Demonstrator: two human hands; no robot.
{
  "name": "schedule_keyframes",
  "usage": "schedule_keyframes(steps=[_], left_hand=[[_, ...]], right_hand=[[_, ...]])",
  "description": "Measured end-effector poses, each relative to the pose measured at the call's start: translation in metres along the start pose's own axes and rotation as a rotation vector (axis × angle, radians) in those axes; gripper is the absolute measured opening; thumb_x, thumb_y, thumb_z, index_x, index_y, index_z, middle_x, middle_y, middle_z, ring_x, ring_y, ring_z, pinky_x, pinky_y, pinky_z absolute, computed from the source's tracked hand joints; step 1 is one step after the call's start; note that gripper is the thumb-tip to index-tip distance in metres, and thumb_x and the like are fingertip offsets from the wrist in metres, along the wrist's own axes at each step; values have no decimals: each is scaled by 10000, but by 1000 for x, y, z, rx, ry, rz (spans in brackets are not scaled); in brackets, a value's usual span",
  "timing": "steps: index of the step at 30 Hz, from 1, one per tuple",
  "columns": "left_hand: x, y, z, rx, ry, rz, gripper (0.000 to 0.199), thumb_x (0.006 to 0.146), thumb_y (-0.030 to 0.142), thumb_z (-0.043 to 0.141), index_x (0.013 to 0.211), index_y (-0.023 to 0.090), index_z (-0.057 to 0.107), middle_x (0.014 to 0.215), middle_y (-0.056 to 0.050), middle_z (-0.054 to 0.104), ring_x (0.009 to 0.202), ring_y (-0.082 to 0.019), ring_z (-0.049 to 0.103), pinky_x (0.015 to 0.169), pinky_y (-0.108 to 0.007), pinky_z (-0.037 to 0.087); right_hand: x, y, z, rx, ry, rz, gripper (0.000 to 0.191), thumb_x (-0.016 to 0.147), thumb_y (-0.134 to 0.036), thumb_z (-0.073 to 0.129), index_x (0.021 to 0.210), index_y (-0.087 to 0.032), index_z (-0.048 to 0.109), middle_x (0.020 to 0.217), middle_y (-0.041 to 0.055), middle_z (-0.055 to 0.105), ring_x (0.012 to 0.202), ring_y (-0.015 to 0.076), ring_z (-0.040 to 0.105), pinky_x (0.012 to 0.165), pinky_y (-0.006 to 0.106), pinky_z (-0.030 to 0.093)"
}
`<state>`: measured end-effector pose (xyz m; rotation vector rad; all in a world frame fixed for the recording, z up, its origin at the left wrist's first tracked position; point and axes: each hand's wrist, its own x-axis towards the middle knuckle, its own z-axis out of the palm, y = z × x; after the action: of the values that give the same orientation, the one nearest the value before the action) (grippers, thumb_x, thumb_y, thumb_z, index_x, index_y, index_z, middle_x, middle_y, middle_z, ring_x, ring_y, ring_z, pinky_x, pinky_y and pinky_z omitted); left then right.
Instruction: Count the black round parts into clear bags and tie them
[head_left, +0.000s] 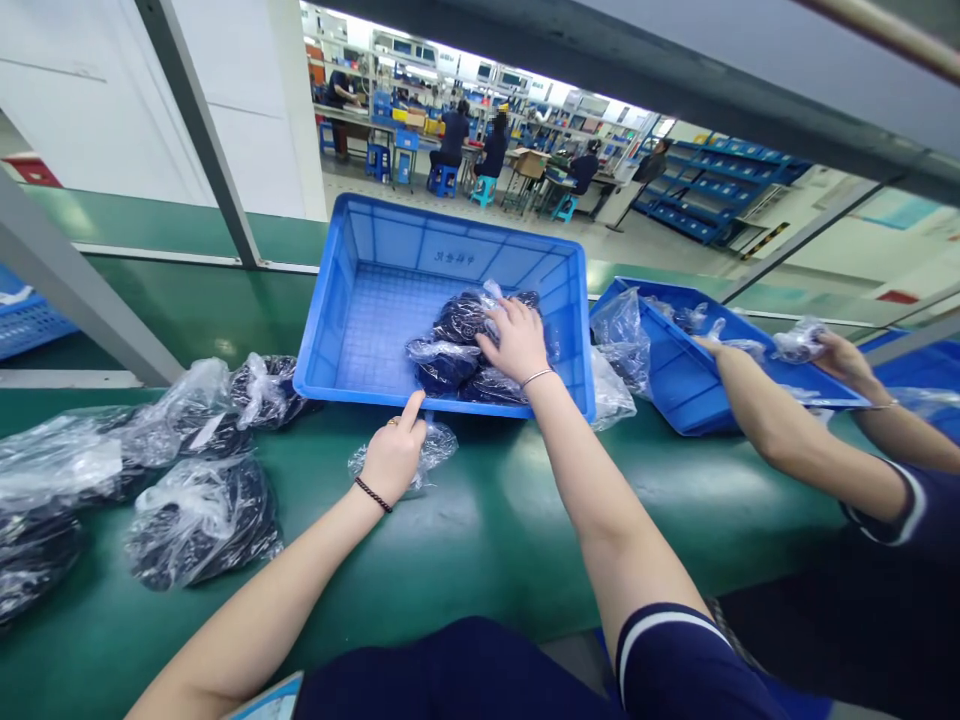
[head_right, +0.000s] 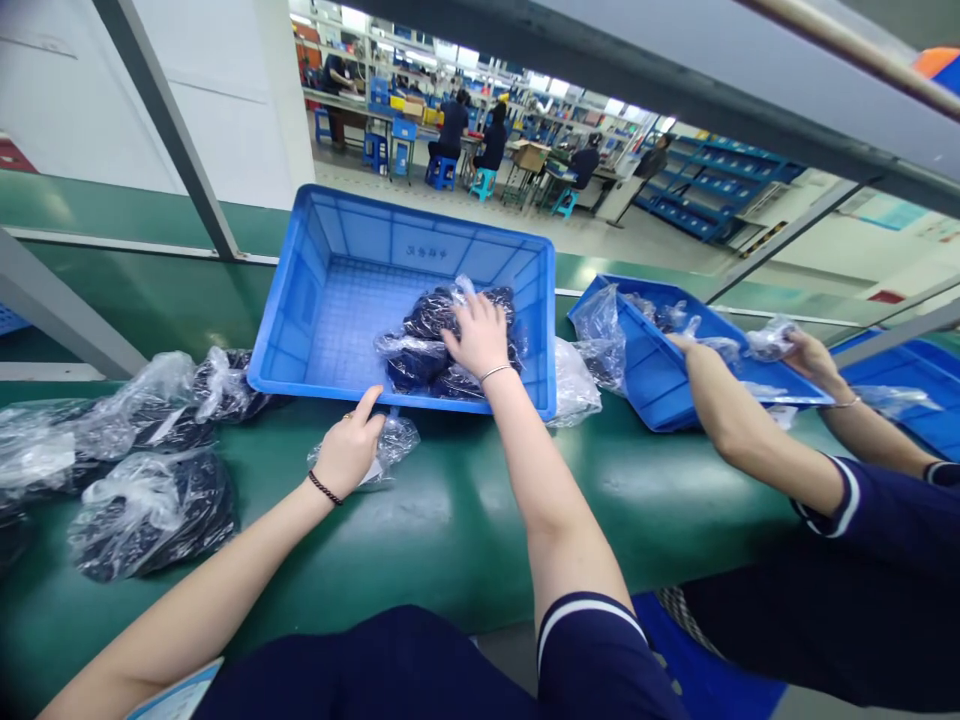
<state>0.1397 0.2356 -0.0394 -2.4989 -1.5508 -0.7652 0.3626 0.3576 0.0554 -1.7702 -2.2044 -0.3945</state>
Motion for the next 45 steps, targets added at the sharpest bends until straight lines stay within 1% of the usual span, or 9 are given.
schedule_keyframes(steps=[4,12,17,20,25,29,32,35,45], left_hand=[[6,1,-4,10,11,-1,298,877,73,412,802,177,680,1500,-73,451,642,-182,624,573,-341,479],[28,-10,-22,-217,114,9,244,888,194,468,887,172,712,1362,-112,573,969,-257,677,705,-339,532],[15,-16,-43,-586,221,-66,193,864,338,564,830,197,692,1293,-89,611,1063,-244,644,785,-321,525],[3,-15,-53,-804,291,-264,183,831,372,630,849,200,687,1072,-65,691,952,-207,653,763,-290,509],[-1,-10,-54,-1207,161,-474,395,769,469,719,1051,200,655,985,-46,681,835,-168,638,699,-244,517],[-3,0,-49,-1601,-202,-452,800,624,487,846,1306,243,507,1208,-79,644,1062,-234,633,848,-298,545],[-8,12,-48,-1576,-408,-515,783,529,317,919,1212,204,553,977,-46,700,855,-192,669,731,-276,551],[-7,14,-45,-1647,-420,-578,557,525,297,909,984,148,629,730,3,658,653,-125,625,643,-244,522],[-16,11,-29,-1860,-347,-732,607,568,154,863,1119,214,615,1100,-44,655,959,-167,619,780,-283,535]], right_hand=[[-11,-34,-10,205,-178,-292,403,959,-428,477,1214,-156,628,1283,127,625,1207,236,550,1048,374,403],[-17,-36,-22,343,-92,-77,258,984,-326,470,1038,-157,659,1080,91,699,1040,203,623,924,313,437],[-72,-62,-33,783,153,-216,238,977,-312,458,1052,-154,620,1119,94,668,1118,161,588,1037,293,405],[-114,-85,-32,1036,21,-340,507,851,-401,652,1260,-131,520,1278,134,591,1179,191,562,1040,314,427],[-140,-94,-23,1291,-87,29,411,785,-332,679,1154,-195,562,1026,37,658,837,152,637,796,297,532],[-134,-84,-29,1607,-26,282,351,748,-355,700,1025,-207,544,685,-61,567,490,76,490,495,218,438],[-132,-80,-35,1715,37,366,375,691,-353,747,979,-209,557,661,-73,567,488,65,464,470,203,401],[-130,-71,-30,1744,99,461,380,651,-356,792,928,-211,575,683,-65,589,515,67,473,483,206,405],[-130,-60,-14,1679,235,340,396,695,-430,802,1007,-283,608,817,-35,618,605,102,532,534,241,471]])
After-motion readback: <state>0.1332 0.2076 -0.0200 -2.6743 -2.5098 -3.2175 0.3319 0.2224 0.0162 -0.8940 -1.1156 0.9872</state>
